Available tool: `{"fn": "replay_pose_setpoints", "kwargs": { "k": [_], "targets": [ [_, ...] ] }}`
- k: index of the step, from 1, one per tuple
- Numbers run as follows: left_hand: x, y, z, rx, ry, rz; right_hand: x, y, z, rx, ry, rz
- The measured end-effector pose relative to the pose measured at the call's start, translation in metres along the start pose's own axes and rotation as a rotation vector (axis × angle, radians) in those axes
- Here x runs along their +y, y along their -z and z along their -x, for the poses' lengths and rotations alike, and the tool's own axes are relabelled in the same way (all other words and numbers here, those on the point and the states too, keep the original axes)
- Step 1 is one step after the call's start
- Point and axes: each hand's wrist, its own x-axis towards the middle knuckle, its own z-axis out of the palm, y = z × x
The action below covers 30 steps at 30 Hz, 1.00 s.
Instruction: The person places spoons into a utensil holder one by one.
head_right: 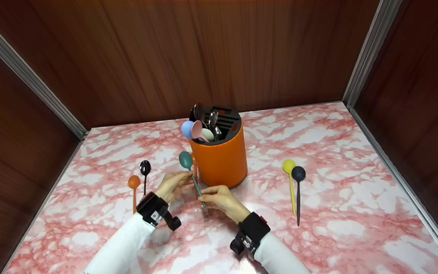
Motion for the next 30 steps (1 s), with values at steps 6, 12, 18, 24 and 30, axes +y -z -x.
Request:
{"fn": "replay_pose_setpoints", "kwargs": {
  "k": [6,12,18,24,30],
  "targets": [
    [0.008,0.000,0.002,-0.030,-0.008,0.022,-0.006,-0.001,0.000,-0.010,0.018,-0.016],
    [0.016,0.000,0.005,-0.087,-0.052,0.028,0.001,0.010,-0.009,-0.115,0.113,-0.027],
    [0.028,-0.005,0.010,-0.078,-0.056,-0.005,-0.017,0.003,0.003,-0.112,0.136,-0.001],
    [0.038,-0.010,0.017,-0.056,-0.064,0.001,-0.036,-0.006,0.011,-0.072,0.098,0.039],
    [0.046,-0.013,0.020,-0.052,-0.060,0.020,-0.043,-0.007,0.013,-0.077,0.096,0.056]
  ]
}}
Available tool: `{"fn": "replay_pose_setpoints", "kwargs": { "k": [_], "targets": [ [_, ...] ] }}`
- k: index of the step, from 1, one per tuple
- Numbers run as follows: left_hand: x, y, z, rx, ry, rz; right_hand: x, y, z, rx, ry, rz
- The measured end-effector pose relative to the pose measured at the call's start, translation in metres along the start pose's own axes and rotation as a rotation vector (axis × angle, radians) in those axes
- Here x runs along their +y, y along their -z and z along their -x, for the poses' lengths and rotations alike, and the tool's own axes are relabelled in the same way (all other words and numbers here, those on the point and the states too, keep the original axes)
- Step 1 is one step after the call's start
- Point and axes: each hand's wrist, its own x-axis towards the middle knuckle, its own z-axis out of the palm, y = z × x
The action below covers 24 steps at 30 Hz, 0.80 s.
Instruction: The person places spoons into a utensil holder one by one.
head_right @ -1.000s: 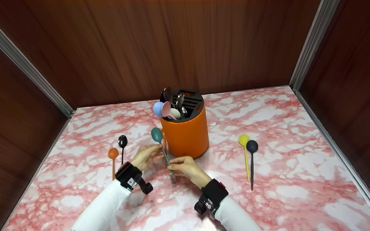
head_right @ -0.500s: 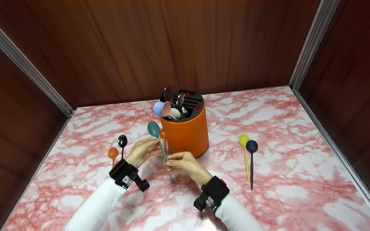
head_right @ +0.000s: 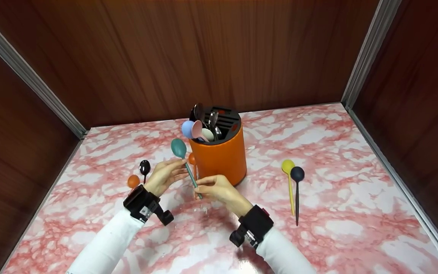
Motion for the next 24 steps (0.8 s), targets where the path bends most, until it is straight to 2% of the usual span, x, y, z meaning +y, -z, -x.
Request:
{"fn": "replay_pose_setpoints", "kwargs": {
  "k": [14,24],
  "targets": [
    [0.021,-0.005,0.007,-0.062,-0.072,-0.036,-0.019,-0.006,0.001,0.002,-0.005,-0.012],
    [0.034,-0.007,0.012,-0.055,-0.103,-0.060,-0.028,-0.008,0.001,-0.010,0.009,-0.026]
  ]
}}
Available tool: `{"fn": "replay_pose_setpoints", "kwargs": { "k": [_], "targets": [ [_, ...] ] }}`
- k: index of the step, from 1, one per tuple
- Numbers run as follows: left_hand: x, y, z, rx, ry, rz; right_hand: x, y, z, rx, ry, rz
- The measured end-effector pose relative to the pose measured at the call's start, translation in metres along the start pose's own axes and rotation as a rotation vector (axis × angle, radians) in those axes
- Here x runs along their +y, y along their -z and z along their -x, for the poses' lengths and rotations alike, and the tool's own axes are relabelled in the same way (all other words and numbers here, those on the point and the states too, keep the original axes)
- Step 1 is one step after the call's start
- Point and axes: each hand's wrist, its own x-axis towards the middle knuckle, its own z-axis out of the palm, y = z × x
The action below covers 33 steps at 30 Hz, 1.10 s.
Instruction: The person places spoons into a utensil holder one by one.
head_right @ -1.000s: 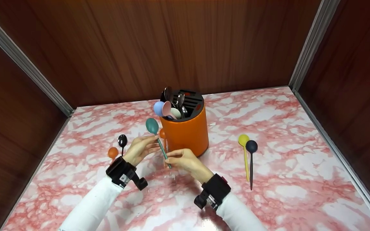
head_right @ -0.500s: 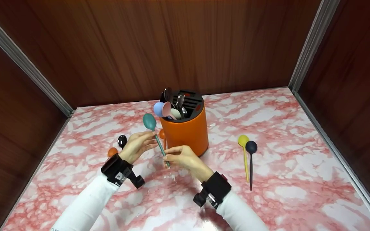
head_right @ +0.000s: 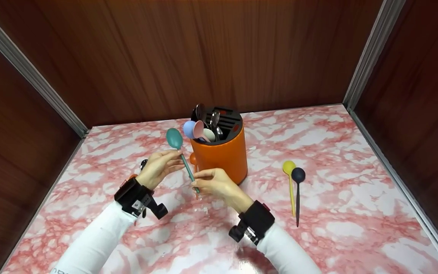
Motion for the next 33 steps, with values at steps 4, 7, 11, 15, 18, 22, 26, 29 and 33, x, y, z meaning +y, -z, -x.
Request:
{"fn": "replay_pose_setpoints", "kwargs": {
  "k": [4,7,11,15,18,22,26,29,33],
  "targets": [
    [0.005,-0.002,0.000,-0.001,-0.010,0.002,-0.004,-0.001,0.000,0.003,-0.001,-0.025],
    [0.008,-0.004,0.000,0.002,-0.015,0.007,-0.007,-0.002,0.000,0.003,0.000,-0.044],
    [0.013,-0.006,0.000,0.001,-0.029,0.002,-0.011,-0.002,0.000,0.011,0.001,-0.043],
    [0.019,-0.008,0.001,0.001,-0.044,-0.016,-0.014,-0.003,0.000,0.031,-0.005,-0.043],
    [0.023,-0.008,0.001,0.025,-0.054,-0.025,-0.014,-0.004,0.000,0.029,-0.003,-0.052],
    [0.026,-0.008,0.001,0.047,-0.061,-0.011,-0.014,-0.002,0.001,0.008,0.010,-0.070],
    [0.028,-0.007,0.001,0.048,-0.072,0.009,-0.012,0.001,0.003,-0.019,0.014,-0.068],
    [0.031,-0.007,0.000,0.059,-0.088,0.006,-0.010,0.003,0.004,-0.026,0.012,-0.058],
    [0.035,-0.007,-0.002,0.079,-0.100,0.000,-0.006,0.008,0.006,-0.024,0.014,-0.045]
  ]
}}
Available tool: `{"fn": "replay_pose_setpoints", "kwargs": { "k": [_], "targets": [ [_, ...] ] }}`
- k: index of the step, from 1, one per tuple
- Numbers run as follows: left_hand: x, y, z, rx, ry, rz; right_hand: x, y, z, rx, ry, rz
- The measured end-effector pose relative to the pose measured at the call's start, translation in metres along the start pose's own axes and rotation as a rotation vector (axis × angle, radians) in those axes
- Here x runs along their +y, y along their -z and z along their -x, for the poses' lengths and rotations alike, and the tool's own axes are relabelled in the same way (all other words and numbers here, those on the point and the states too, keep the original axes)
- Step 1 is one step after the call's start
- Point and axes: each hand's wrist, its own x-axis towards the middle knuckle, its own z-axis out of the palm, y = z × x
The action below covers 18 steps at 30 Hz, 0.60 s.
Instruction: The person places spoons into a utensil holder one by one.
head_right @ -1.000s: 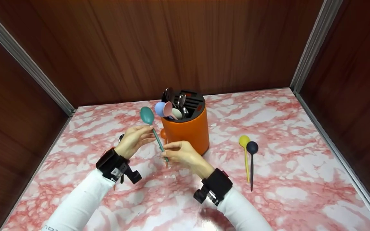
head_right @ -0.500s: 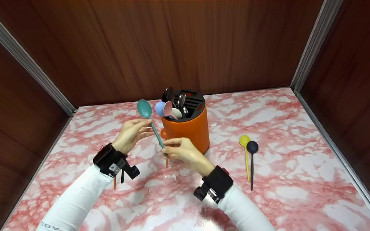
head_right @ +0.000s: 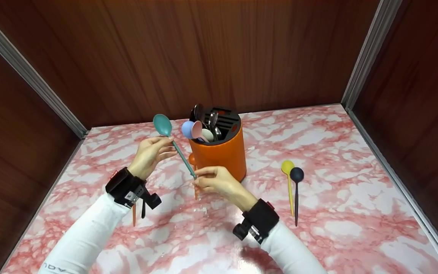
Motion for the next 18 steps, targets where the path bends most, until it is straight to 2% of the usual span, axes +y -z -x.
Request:
{"fn": "replay_pose_setpoints", "kwargs": {
  "k": [8,18],
  "targets": [
    [0.010,0.002,-0.006,0.041,-0.029,0.030,0.011,0.014,0.003,0.000,-0.006,0.069],
    [0.027,0.005,-0.013,0.107,-0.088,0.089,0.020,0.029,0.010,-0.007,-0.024,0.040]
  ]
}}
